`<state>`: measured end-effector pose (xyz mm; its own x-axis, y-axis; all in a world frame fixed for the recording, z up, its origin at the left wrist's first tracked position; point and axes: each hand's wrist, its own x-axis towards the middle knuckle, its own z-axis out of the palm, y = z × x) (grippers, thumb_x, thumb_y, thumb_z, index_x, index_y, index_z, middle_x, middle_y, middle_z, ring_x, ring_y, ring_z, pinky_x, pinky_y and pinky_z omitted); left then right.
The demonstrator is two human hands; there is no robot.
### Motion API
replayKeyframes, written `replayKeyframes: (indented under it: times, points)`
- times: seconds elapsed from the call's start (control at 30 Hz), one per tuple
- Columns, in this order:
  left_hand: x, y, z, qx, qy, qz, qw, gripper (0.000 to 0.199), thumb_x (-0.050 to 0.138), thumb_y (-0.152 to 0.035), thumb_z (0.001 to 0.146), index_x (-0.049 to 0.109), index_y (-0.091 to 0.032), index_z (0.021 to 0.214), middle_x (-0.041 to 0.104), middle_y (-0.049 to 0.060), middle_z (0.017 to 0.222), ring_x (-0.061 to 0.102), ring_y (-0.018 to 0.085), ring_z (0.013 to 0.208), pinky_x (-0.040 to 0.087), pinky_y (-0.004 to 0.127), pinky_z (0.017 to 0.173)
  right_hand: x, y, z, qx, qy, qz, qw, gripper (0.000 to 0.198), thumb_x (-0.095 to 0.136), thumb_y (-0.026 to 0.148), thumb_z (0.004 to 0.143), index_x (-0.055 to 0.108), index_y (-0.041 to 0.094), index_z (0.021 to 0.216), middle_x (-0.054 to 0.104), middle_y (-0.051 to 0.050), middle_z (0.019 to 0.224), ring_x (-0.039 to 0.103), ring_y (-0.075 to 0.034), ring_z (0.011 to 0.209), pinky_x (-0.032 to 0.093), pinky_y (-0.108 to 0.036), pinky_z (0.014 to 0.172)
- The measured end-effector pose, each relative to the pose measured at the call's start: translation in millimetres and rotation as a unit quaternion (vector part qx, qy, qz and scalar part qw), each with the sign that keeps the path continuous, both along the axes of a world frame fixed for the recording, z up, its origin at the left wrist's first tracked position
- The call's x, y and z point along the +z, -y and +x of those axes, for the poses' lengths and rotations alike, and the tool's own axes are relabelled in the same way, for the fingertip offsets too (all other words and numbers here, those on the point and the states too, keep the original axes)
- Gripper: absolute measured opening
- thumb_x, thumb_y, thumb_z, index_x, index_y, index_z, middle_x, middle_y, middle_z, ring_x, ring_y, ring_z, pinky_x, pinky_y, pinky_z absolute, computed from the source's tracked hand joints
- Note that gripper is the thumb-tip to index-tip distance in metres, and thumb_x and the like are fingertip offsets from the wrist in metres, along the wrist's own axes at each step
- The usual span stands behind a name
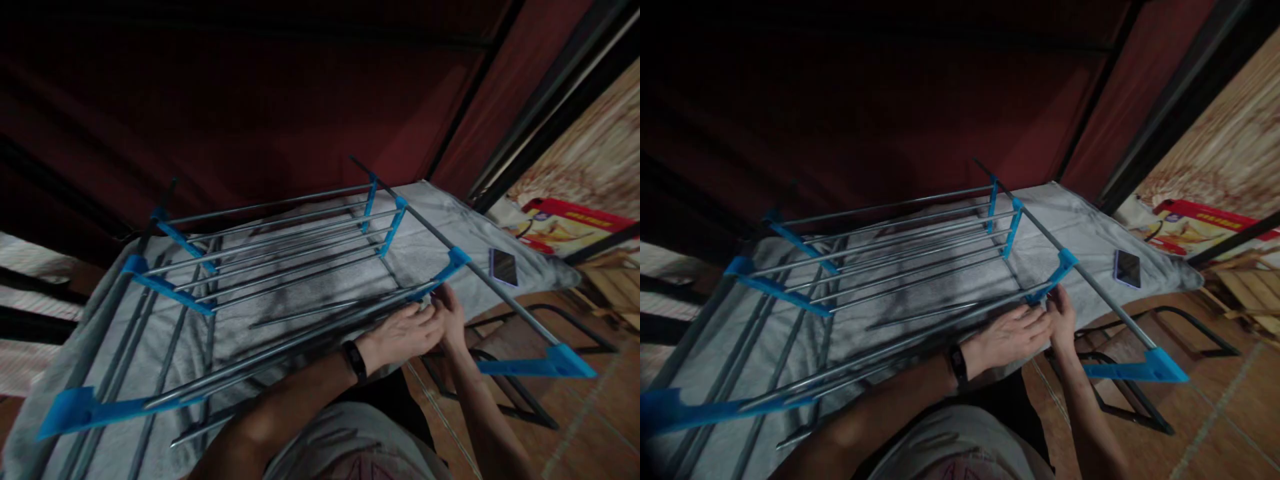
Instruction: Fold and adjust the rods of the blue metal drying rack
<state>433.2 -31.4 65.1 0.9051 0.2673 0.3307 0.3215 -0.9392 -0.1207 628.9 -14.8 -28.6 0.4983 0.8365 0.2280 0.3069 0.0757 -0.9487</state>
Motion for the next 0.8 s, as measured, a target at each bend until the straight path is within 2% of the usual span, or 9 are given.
replayKeyframes:
  times: [0.1,0.2,0.27,0.37,0.5,0.6,0.7,0.8]
  points:
    - [-30.0,11,-32,0.105,-0.008,-0.083,0.991,0.044,0.038,-0.012,0.101,0.057,-0.016,0.140,0.058,0.012,0.147,0.051,0.022,0.138,0.040,0.035,0.115,-16,-1,6,-0.006,-0.024,-0.034,0.999,0.053,0.059,0.037,0.071,0.069,0.020,0.120,0.069,-0.013,0.127,0.063,-0.031,0.119,0.042,-0.054,0.111]
    - [-58.3,10,-45,0.252,-0.015,-0.177,0.951,0.052,0.037,-0.009,0.098,0.049,-0.017,0.148,0.060,0.015,0.145,0.054,0.025,0.137,0.046,0.036,0.110,-33,2,7,-0.002,-0.046,-0.061,0.997,0.048,0.062,0.035,0.067,0.071,0.023,0.112,0.072,-0.010,0.120,0.064,-0.031,0.114,0.043,-0.055,0.109]
    - [-69.5,4,-43,0.297,-0.022,-0.220,0.929,0.052,0.037,-0.010,0.098,0.047,-0.014,0.149,0.065,0.017,0.138,0.058,0.027,0.132,0.049,0.038,0.106,-42,5,5,0.006,-0.071,-0.075,0.995,0.046,0.064,0.034,0.064,0.071,0.024,0.108,0.073,-0.008,0.114,0.066,-0.029,0.108,0.046,-0.054,0.106]
    - [-73.8,-6,-29,0.287,-0.025,-0.240,0.927,0.051,0.035,-0.010,0.099,0.045,-0.011,0.149,0.066,0.019,0.135,0.062,0.027,0.125,0.051,0.038,0.103,-48,4,0,0.019,-0.095,-0.085,0.992,0.045,0.067,0.034,0.063,0.068,0.025,0.107,0.074,-0.005,0.109,0.067,-0.027,0.102,0.049,-0.051,0.102]
    - [-66.6,-17,-4,0.251,-0.053,-0.235,0.937,0.051,0.030,-0.004,0.097,0.044,-0.009,0.146,0.065,0.019,0.131,0.067,0.025,0.115,0.054,0.034,0.096,-45,-3,-6,0.066,-0.108,-0.076,0.989,0.045,0.070,0.034,0.065,0.067,0.025,0.109,0.074,-0.003,0.106,0.067,-0.024,0.100,0.052,-0.043,0.098]
    - [-60.7,-26,14,0.229,-0.052,-0.237,0.943,0.053,0.029,0.000,0.095,0.045,-0.010,0.145,0.065,0.018,0.129,0.066,0.023,0.116,0.054,0.033,0.098,-41,-9,-8,0.086,-0.110,-0.062,0.988,0.039,0.072,0.034,0.065,0.066,0.024,0.103,0.074,0.000,0.096,0.068,-0.022,0.094,0.053,-0.038,0.093]
    - [-58.3,-37,31,0.212,-0.039,-0.286,0.934,0.056,0.028,0.003,0.094,0.045,-0.011,0.146,0.062,0.018,0.136,0.063,0.022,0.123,0.050,0.032,0.105,-41,-12,-8,0.082,-0.097,-0.051,0.991,0.036,0.070,0.036,0.066,0.065,0.023,0.100,0.073,0.001,0.088,0.066,-0.020,0.087,0.054,-0.034,0.086]
    - [-58.9,-46,45,0.213,-0.037,-0.334,0.918,0.054,0.031,0.000,0.095,0.047,-0.013,0.145,0.064,0.015,0.137,0.064,0.022,0.122,0.051,0.031,0.104,-44,-13,-6,0.059,-0.039,-0.078,0.994,0.029,0.062,0.039,0.074,0.064,0.021,0.097,0.069,0.001,0.077,0.063,-0.019,0.074,0.052,-0.031,0.075]
